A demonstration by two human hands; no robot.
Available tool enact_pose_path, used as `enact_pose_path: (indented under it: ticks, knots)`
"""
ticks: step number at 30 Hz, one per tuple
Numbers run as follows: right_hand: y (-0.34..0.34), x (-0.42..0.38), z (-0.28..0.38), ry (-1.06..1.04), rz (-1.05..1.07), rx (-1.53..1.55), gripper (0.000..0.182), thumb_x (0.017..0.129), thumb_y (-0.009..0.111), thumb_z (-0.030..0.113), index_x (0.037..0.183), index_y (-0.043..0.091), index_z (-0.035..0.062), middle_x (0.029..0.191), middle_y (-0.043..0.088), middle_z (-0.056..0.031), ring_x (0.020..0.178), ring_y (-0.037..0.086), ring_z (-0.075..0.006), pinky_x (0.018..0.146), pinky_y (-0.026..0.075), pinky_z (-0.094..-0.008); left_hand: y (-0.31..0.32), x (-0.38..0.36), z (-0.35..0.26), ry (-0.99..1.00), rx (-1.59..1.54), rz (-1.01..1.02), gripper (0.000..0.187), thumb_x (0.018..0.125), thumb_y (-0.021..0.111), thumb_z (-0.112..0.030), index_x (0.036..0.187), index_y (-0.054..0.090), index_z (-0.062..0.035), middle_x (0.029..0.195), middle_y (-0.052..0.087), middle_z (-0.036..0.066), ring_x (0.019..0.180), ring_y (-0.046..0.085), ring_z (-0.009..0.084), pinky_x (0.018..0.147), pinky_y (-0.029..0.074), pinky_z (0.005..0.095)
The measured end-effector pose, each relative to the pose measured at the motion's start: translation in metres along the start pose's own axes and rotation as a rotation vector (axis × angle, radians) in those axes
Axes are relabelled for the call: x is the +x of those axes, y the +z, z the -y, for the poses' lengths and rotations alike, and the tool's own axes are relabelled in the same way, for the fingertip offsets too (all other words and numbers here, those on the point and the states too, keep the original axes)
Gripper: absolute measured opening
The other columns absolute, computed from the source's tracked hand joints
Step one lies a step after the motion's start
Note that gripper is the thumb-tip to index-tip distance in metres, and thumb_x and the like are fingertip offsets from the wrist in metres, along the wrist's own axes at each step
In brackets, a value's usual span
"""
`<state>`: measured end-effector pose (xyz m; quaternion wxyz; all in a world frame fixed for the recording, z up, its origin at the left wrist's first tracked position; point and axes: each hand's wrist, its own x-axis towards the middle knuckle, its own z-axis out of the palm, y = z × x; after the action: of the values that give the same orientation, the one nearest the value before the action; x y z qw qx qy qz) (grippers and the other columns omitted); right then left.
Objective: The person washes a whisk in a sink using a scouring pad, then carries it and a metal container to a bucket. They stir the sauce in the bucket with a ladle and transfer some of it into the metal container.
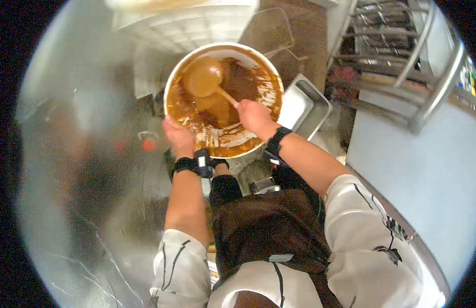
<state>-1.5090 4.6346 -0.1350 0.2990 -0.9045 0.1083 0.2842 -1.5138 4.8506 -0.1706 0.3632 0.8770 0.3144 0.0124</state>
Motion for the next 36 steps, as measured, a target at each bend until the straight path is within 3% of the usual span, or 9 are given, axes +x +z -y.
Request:
enact_pose_path:
  ticks: [8, 10, 12, 14, 20, 23, 29, 35, 36]
  knots:
    - [-0.006, -0.038, -0.019, -0.113, -0.109, 0.087, 0.034, 0.089, 0.041, 0.031, 0.078, 0.055, 0.0019, 0.071, 0.059, -0.0211, 0.072, 0.056, -0.0405, 0.065, 0.044, -0.0492, 0.032, 0.018, 0.084, -0.063, -0.268, 0.129, 0.049, 0.095, 0.024, -0.035, 0.107, 0.049, 0.0054, 0.098, 0.056, 0.029, 0.09, 0.051, 0.0449, 0.078, 0.039, 0.0481]
    - [-0.006, -0.049, -0.028, -0.108, -0.082, 0.108, 0.034, 0.089, 0.041, 0.031, 0.078, 0.055, 0.0016, 0.071, 0.058, -0.0208, 0.071, 0.056, -0.0404, 0.064, 0.043, -0.049, 0.017, -0.008, 0.061, 0.172, 0.071, 0.051, 0.052, 0.095, 0.022, -0.035, 0.105, 0.05, 0.008, 0.101, 0.055, 0.029, 0.091, 0.05, 0.0445, 0.079, 0.038, 0.047]
    - [-0.008, -0.06, -0.032, -0.085, -0.069, 0.133, 0.034, 0.089, 0.042, 0.031, 0.078, 0.055, 0.0015, 0.071, 0.058, -0.0205, 0.07, 0.056, -0.0402, 0.064, 0.043, -0.0489, 0.011, -0.024, 0.05, 0.081, -0.015, 0.128, 0.053, 0.096, 0.022, -0.035, 0.105, 0.05, 0.0083, 0.103, 0.054, 0.029, 0.092, 0.05, 0.044, 0.08, 0.038, 0.046]
    - [-0.011, -0.08, -0.041, -0.075, -0.067, 0.165, 0.034, 0.089, 0.042, 0.031, 0.077, 0.054, 0.0018, 0.07, 0.057, -0.0202, 0.069, 0.055, -0.0401, 0.063, 0.043, -0.0487, 0.005, -0.06, 0.034, 0.113, -0.083, 0.034, 0.055, 0.096, 0.021, -0.036, 0.107, 0.049, 0.0104, 0.105, 0.053, 0.03, 0.094, 0.049, 0.0437, 0.082, 0.037, 0.0442]
    - [-0.026, -0.125, -0.075, -0.089, -0.057, 0.146, 0.033, 0.089, 0.042, 0.032, 0.076, 0.054, 0.0036, 0.07, 0.057, -0.0193, 0.068, 0.055, -0.0391, 0.061, 0.043, -0.0477, 0.026, -0.136, 0.027, -0.275, -0.289, 0.047, 0.057, 0.096, 0.022, -0.036, 0.113, 0.045, 0.0132, 0.113, 0.05, 0.031, 0.1, 0.049, 0.0411, 0.086, 0.037, 0.0417]
    - [-0.045, -0.131, -0.084, -0.095, -0.064, 0.129, 0.033, 0.089, 0.042, 0.032, 0.076, 0.053, 0.0038, 0.069, 0.057, -0.019, 0.068, 0.055, -0.0393, 0.06, 0.044, -0.0476, 0.035, -0.144, 0.025, -0.231, -0.33, 0.001, 0.059, 0.096, 0.022, -0.039, 0.117, 0.044, 0.0119, 0.116, 0.049, 0.029, 0.103, 0.048, 0.0389, 0.088, 0.037, 0.0408]
    - [-0.054, -0.156, -0.109, -0.165, -0.163, 0.184, 0.029, 0.089, 0.045, 0.028, 0.075, 0.052, 0.0036, 0.065, 0.054, -0.0172, 0.063, 0.053, -0.0383, 0.056, 0.042, -0.0453, 0.026, -0.139, 0.02, -0.483, -0.119, 0.082, 0.065, 0.094, 0.022, -0.046, 0.12, 0.042, 0.0099, 0.119, 0.048, 0.025, 0.104, 0.049, 0.0354, 0.088, 0.038, 0.0398]
    - [-0.071, -0.202, -0.142, -0.197, -0.229, 0.215, 0.024, 0.088, 0.05, 0.024, 0.075, 0.052, 0.0036, 0.062, 0.051, -0.0159, 0.059, 0.052, -0.0359, 0.053, 0.041, -0.0418, 0.026, -0.131, 0.048, -0.262, -0.243, 0.202, 0.064, 0.093, 0.021, -0.047, 0.123, 0.041, 0.0053, 0.118, 0.049, 0.021, 0.106, 0.05, 0.0346, 0.084, 0.043, 0.0413]
    - [-0.077, -0.211, -0.148, -0.2, -0.238, 0.22, 0.023, 0.088, 0.05, 0.023, 0.076, 0.052, 0.0035, 0.062, 0.051, -0.016, 0.058, 0.052, -0.0356, 0.052, 0.041, -0.0412, 0.025, -0.127, 0.051, -0.347, -0.266, 0.224, 0.064, 0.093, 0.02, -0.048, 0.124, 0.041, 0.004, 0.118, 0.049, 0.02, 0.105, 0.05, 0.0345, 0.083, 0.045, 0.0416]
